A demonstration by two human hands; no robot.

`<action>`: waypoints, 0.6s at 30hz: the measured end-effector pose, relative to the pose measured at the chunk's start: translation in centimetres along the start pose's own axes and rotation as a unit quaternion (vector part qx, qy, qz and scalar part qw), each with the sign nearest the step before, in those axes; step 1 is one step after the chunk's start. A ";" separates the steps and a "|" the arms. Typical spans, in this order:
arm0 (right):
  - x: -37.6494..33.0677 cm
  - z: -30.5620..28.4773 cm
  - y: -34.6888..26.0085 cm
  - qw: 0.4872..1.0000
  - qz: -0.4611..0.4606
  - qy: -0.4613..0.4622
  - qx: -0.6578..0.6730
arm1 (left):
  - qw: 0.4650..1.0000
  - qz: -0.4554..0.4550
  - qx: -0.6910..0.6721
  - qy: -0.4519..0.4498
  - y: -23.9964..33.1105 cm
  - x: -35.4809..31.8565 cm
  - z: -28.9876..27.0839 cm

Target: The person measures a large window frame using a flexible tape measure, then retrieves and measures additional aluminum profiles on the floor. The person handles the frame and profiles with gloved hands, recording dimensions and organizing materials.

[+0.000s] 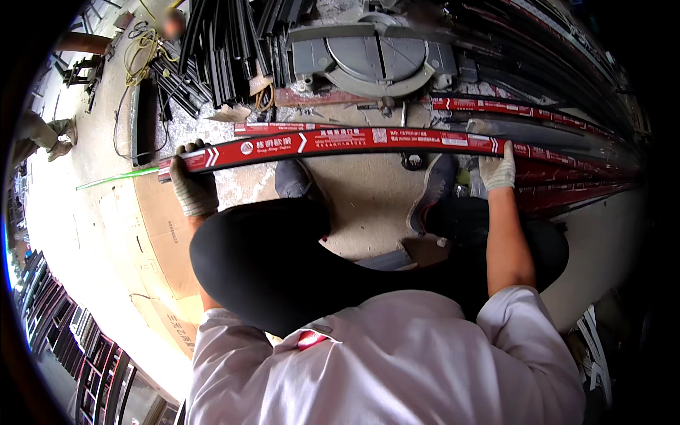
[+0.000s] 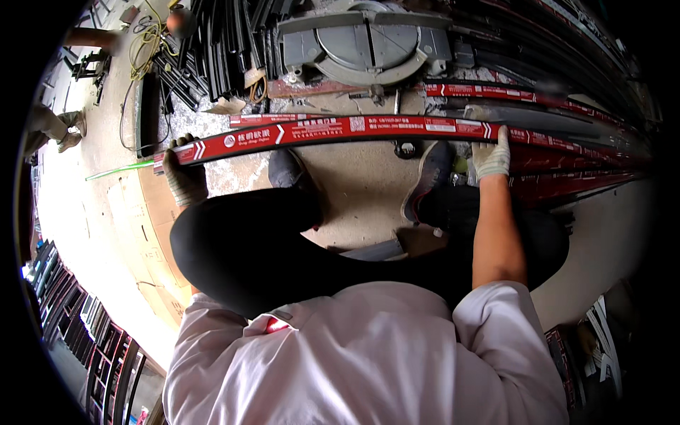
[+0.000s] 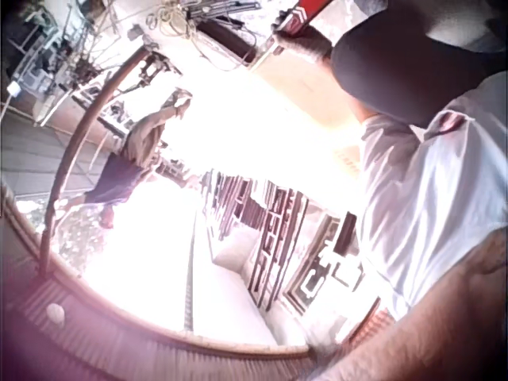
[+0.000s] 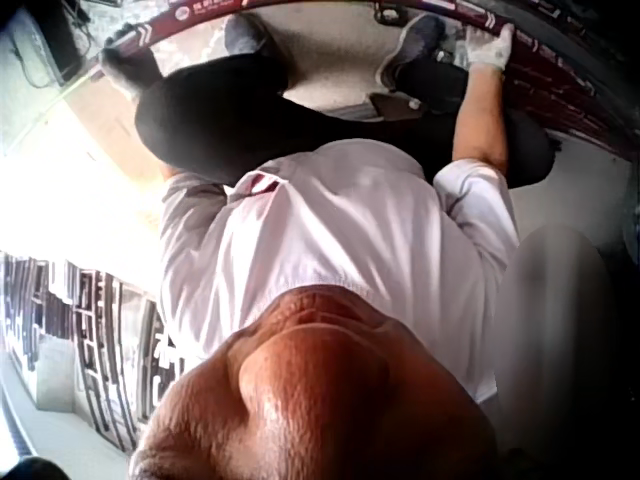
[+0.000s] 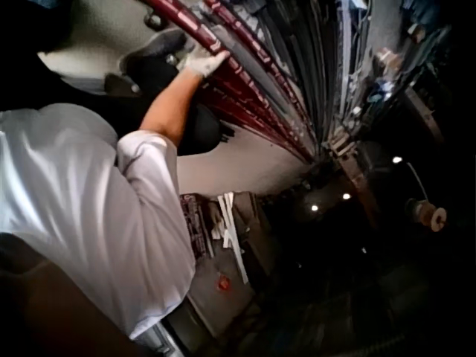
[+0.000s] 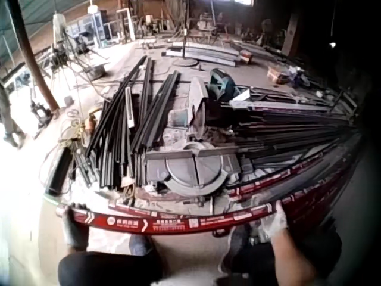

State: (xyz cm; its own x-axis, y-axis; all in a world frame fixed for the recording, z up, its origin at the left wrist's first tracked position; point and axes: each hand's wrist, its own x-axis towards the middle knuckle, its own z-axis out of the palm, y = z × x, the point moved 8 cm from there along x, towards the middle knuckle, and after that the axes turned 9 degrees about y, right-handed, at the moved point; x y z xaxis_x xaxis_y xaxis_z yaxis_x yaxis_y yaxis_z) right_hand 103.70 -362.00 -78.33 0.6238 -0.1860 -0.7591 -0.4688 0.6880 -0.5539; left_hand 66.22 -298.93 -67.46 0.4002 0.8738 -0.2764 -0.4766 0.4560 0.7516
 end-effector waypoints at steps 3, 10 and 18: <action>1.1 0.1 -0.5 1.000 -0.007 -0.025 -0.006 | 1.000 -0.005 0.012 0.001 0.1 0.1 -0.7; 1.5 1.0 -0.5 0.999 -0.029 -0.021 0.025 | 0.999 -0.004 0.047 0.025 0.1 -0.1 0.2; -0.1 3.0 0.0 0.991 -0.034 -0.130 -0.010 | 0.963 0.072 0.174 0.192 4.8 1.2 -4.1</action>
State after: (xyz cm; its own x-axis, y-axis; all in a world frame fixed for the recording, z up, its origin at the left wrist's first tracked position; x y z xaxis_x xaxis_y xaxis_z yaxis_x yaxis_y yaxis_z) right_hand 105.50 -359.94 -77.20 0.7928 -0.0426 -0.6080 -0.4312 0.6657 -0.6090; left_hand 61.20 -295.03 -66.59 -0.0017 0.9524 -0.3048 -0.1867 0.2991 0.9358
